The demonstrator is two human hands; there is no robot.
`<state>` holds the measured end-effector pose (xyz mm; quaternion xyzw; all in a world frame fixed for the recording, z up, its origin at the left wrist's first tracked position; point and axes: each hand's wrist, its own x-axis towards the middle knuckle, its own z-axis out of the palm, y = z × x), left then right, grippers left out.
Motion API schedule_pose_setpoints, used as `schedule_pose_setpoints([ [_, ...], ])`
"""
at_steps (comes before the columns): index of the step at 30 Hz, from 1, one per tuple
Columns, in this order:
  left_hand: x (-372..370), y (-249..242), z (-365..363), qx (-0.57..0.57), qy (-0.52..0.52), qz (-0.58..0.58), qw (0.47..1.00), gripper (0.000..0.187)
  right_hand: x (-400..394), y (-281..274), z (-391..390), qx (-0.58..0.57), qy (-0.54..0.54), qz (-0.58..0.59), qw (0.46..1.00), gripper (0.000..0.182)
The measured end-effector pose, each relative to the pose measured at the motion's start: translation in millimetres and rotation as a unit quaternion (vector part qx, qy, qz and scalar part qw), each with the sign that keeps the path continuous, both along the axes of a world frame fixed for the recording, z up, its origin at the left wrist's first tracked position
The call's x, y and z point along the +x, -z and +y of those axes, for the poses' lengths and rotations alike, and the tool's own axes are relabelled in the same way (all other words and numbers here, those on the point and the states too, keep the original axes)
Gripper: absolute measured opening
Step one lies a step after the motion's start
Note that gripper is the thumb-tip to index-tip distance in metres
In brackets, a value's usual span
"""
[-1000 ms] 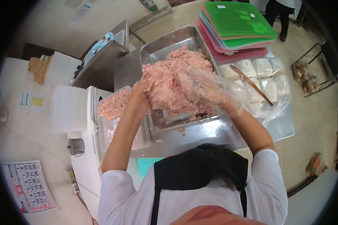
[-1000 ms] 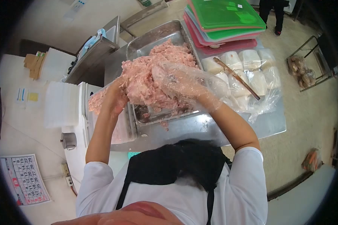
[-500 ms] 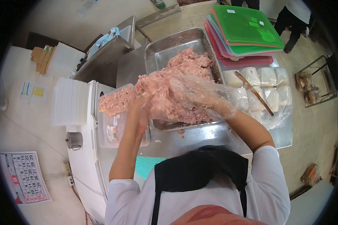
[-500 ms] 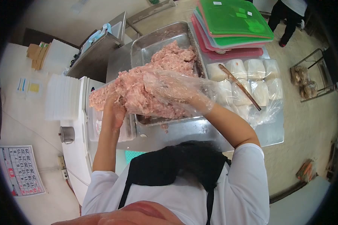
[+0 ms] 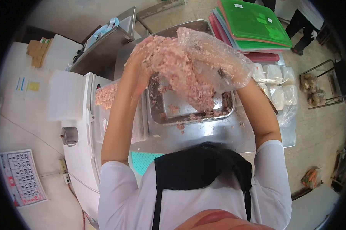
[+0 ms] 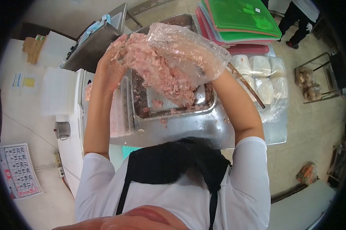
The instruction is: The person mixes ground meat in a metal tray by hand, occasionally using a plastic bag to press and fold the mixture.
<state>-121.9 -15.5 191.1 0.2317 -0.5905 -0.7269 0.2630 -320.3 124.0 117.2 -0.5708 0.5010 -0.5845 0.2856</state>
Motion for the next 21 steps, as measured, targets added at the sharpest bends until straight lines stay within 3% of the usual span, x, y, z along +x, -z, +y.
schedule_pose_setpoints([
  [5,12.1,13.2,-9.1,-0.056,0.015,-0.033,0.998,0.056,-1.6,-7.8,-1.7,0.003,0.020,-0.038,0.999,0.068],
  [8,36.4,35.2,-9.1,-0.229,-0.008,-0.076,0.971,0.062,20.6,-14.3,32.8,0.058,0.042,-0.043,0.996,0.069],
  [12,60.3,43.7,-3.2,-0.223,-0.039,-0.077,0.971,0.062,29.1,-16.3,44.9,0.047,0.044,-0.063,0.996,0.069],
  [18,71.2,57.2,-4.8,-0.157,-0.038,-0.051,0.986,0.066,17.7,-57.2,15.8,-0.081,0.091,-0.165,0.979,0.070],
  [19,70.9,63.5,-7.0,-0.165,-0.039,-0.037,0.985,0.065,14.9,-49.7,9.3,-0.153,0.040,-0.234,0.959,0.068],
  [21,69.5,67.0,-9.8,-0.182,-0.041,-0.025,0.982,0.063,-0.3,-39.9,9.4,-0.100,0.149,-0.052,0.982,0.066],
])
